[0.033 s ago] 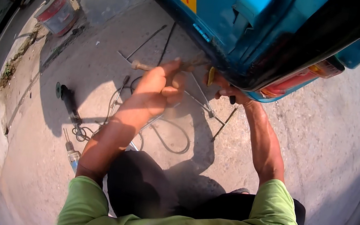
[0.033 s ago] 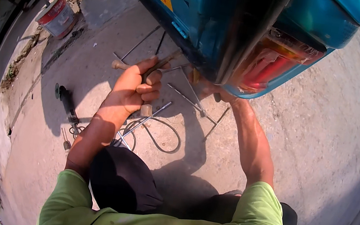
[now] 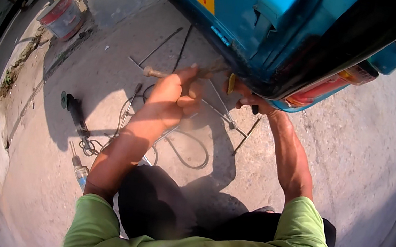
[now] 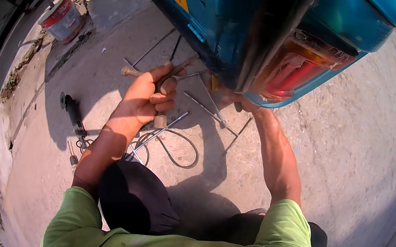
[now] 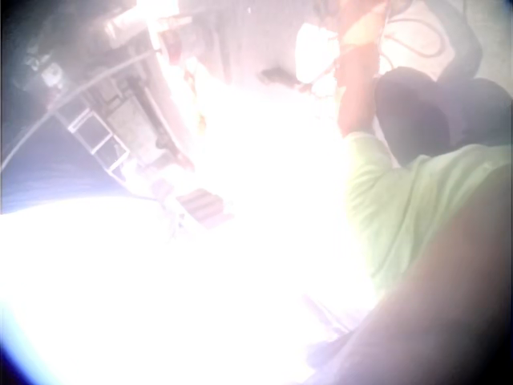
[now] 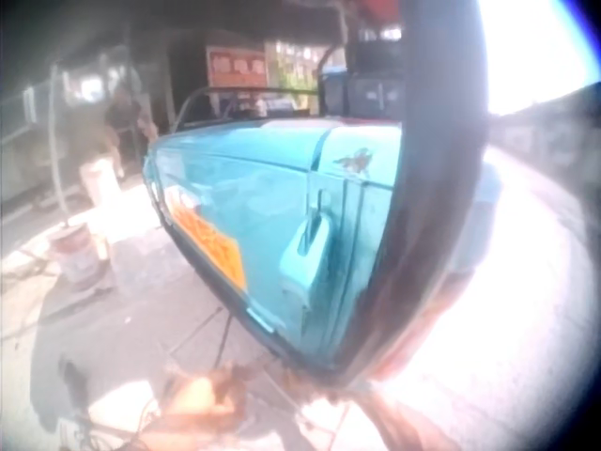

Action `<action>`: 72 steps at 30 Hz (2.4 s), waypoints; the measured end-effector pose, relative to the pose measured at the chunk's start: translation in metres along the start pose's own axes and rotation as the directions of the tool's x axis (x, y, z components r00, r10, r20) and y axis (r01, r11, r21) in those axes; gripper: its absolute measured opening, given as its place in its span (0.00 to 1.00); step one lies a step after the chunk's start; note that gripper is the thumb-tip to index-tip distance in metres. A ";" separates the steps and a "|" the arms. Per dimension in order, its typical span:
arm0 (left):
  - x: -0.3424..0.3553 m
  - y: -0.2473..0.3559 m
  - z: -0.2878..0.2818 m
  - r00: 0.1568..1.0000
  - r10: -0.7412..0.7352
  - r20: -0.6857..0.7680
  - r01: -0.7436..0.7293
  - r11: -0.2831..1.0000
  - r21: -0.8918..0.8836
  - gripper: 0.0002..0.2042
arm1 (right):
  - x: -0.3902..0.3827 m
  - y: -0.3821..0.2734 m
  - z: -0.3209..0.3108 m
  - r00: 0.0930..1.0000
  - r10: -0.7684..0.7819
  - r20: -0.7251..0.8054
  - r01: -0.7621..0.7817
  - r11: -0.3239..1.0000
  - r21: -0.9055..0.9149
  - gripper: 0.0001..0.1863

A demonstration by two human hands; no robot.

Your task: The person positions a metal frame onto the rear corner of a vehicle and fastens it in place using a socket tool and bolts.

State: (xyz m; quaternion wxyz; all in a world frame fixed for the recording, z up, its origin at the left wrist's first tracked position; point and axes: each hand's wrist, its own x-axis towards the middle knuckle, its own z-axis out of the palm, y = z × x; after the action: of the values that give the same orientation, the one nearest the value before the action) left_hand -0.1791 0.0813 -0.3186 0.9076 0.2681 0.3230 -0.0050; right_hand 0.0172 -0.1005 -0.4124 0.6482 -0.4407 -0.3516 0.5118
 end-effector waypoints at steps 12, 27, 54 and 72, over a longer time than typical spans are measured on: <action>0.008 0.005 -0.009 0.988 0.116 0.105 -0.135 0.971 0.199 0.17 | 0.000 -0.001 -0.005 0.999 -0.038 0.000 0.038 0.998 -0.045 0.50; 0.010 0.042 -0.017 0.547 0.309 0.778 -0.545 -0.574 0.611 0.06 | 0.009 -0.011 0.005 0.999 0.030 0.040 -0.025 0.992 -0.125 0.49; 0.012 0.006 -0.019 0.992 0.098 0.076 -0.113 0.968 0.225 0.17 | 0.006 0.009 -0.010 0.997 -0.076 0.028 0.077 0.995 -0.064 0.49; 0.007 -0.003 -0.006 0.997 0.042 0.061 -0.049 0.992 0.114 0.19 | 0.008 0.000 0.004 0.990 -0.104 0.094 0.092 0.988 0.123 0.48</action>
State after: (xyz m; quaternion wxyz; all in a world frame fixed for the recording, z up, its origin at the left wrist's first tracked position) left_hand -0.1771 0.0831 -0.3280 0.8995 0.3272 0.2892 -0.0107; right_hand 0.0154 -0.0916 -0.4110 0.6791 -0.3576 -0.3738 0.5208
